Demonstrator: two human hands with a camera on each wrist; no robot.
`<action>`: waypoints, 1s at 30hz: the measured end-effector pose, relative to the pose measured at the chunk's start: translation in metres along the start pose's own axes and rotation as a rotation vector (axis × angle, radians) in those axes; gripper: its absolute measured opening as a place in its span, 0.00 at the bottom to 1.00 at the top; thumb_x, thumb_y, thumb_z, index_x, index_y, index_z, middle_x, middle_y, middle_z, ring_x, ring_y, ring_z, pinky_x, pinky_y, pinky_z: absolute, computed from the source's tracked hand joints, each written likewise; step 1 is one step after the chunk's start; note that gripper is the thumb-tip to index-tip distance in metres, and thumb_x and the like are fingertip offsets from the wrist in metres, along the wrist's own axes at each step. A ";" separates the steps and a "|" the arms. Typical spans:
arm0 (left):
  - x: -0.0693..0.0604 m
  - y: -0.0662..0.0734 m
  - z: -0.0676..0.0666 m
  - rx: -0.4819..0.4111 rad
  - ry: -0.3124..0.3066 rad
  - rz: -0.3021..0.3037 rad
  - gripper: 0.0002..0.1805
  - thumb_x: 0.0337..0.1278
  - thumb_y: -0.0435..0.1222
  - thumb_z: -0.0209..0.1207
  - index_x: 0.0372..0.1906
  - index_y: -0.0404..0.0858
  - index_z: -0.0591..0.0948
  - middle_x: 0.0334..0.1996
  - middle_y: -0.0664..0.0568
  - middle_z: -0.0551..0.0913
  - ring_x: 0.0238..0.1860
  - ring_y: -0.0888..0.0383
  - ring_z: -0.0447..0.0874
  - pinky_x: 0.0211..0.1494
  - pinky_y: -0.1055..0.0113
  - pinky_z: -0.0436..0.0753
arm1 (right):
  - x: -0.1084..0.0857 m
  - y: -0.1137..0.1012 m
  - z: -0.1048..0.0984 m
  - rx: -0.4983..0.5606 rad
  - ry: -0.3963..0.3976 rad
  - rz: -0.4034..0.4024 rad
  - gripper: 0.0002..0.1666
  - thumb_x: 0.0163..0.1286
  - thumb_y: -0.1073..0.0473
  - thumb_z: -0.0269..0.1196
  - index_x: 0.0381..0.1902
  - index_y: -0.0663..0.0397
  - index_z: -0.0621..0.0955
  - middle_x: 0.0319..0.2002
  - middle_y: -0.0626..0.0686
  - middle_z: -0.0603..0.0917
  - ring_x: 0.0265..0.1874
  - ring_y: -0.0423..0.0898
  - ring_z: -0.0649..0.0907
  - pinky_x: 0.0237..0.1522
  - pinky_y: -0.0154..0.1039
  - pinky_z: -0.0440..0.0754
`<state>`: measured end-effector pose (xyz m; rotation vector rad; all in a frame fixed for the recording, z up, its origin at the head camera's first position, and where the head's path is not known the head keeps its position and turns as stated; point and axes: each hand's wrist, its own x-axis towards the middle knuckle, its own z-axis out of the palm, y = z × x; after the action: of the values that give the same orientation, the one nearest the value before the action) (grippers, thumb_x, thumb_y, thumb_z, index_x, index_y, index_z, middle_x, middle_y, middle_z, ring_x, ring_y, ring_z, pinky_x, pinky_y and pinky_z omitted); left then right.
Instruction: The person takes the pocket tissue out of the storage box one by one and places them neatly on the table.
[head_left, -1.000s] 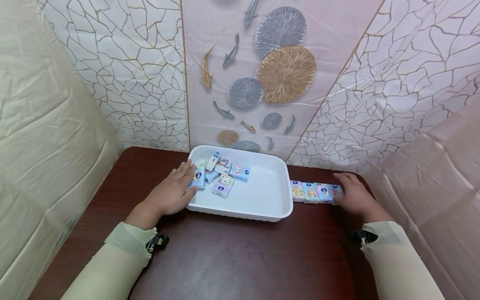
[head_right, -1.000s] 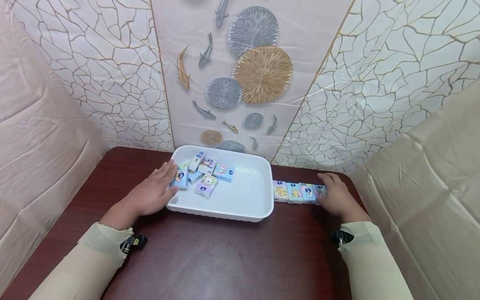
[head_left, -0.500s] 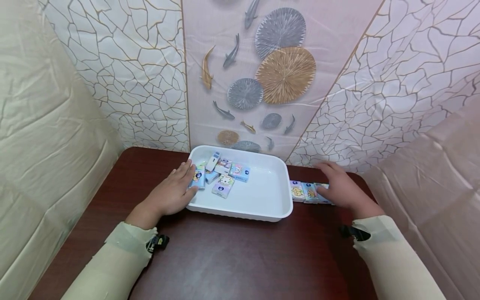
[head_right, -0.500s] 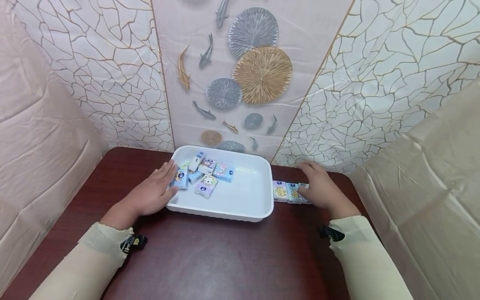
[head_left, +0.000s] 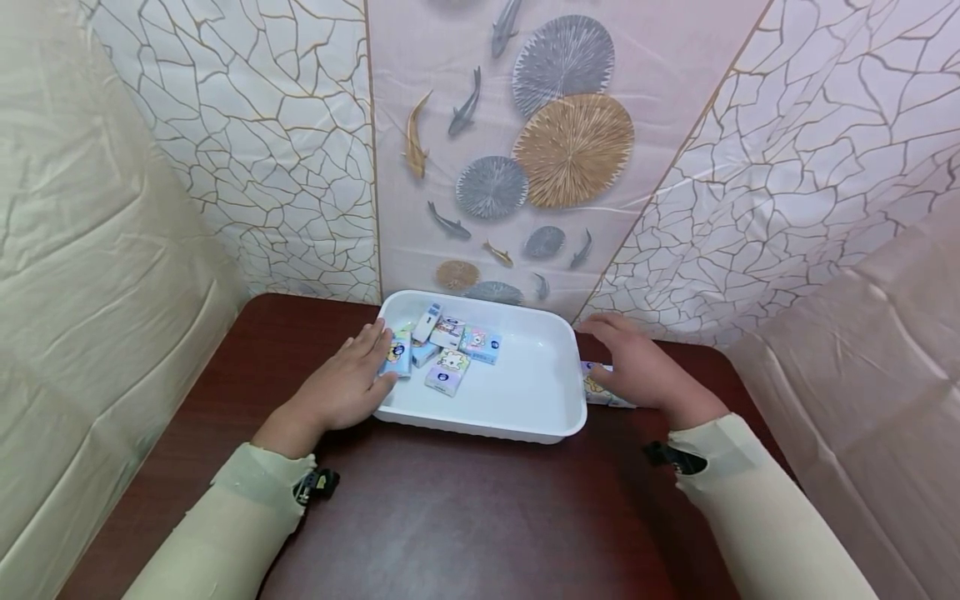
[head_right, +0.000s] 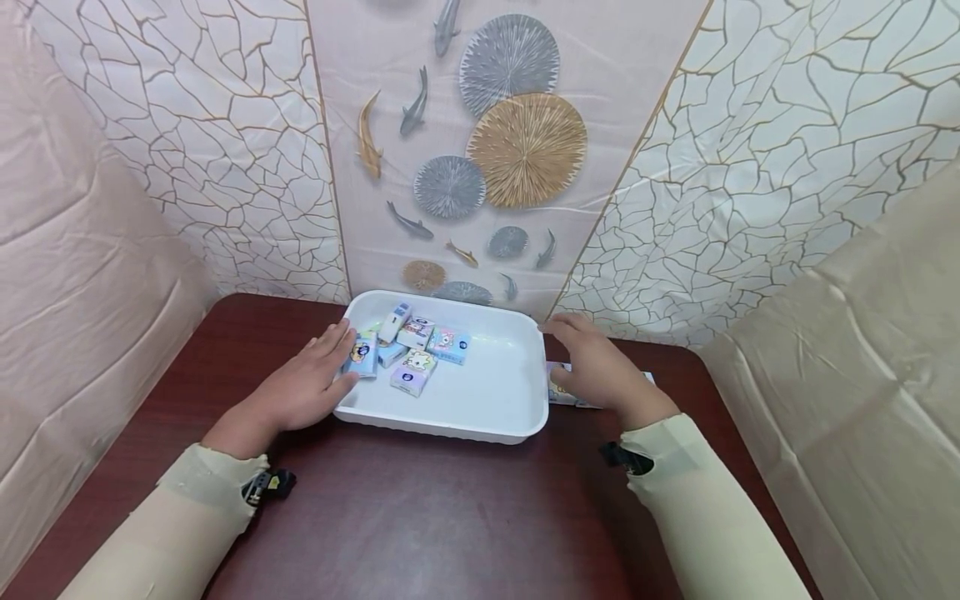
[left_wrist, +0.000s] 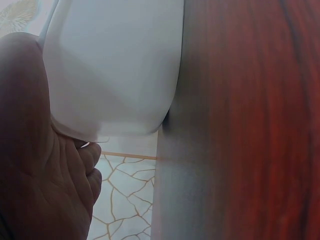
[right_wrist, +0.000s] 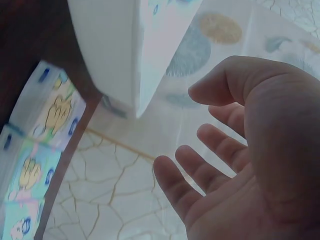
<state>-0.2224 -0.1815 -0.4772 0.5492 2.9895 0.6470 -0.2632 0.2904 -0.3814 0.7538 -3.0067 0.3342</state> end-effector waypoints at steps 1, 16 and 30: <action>0.000 0.000 0.000 -0.001 0.000 -0.001 0.44 0.90 0.55 0.42 0.93 0.36 0.47 0.95 0.44 0.40 0.95 0.39 0.38 0.95 0.37 0.50 | 0.002 -0.002 0.001 0.003 -0.004 -0.006 0.38 0.75 0.59 0.72 0.81 0.54 0.77 0.80 0.61 0.74 0.78 0.64 0.77 0.74 0.67 0.82; 0.001 0.001 -0.001 -0.008 -0.019 -0.025 0.45 0.88 0.57 0.43 0.93 0.38 0.47 0.95 0.47 0.37 0.95 0.42 0.37 0.96 0.40 0.49 | 0.032 -0.031 0.021 0.038 -0.127 0.080 0.39 0.76 0.56 0.70 0.83 0.45 0.75 0.86 0.56 0.67 0.77 0.60 0.78 0.77 0.64 0.81; 0.001 0.000 0.000 -0.002 0.000 -0.006 0.44 0.89 0.55 0.44 0.93 0.36 0.48 0.95 0.45 0.39 0.95 0.40 0.39 0.95 0.38 0.50 | 0.062 -0.043 0.035 0.094 -0.129 -0.002 0.34 0.76 0.58 0.69 0.79 0.44 0.80 0.78 0.54 0.77 0.71 0.57 0.84 0.63 0.58 0.92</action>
<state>-0.2229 -0.1813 -0.4776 0.5405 2.9885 0.6501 -0.2965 0.2168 -0.4023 0.8163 -3.1294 0.4458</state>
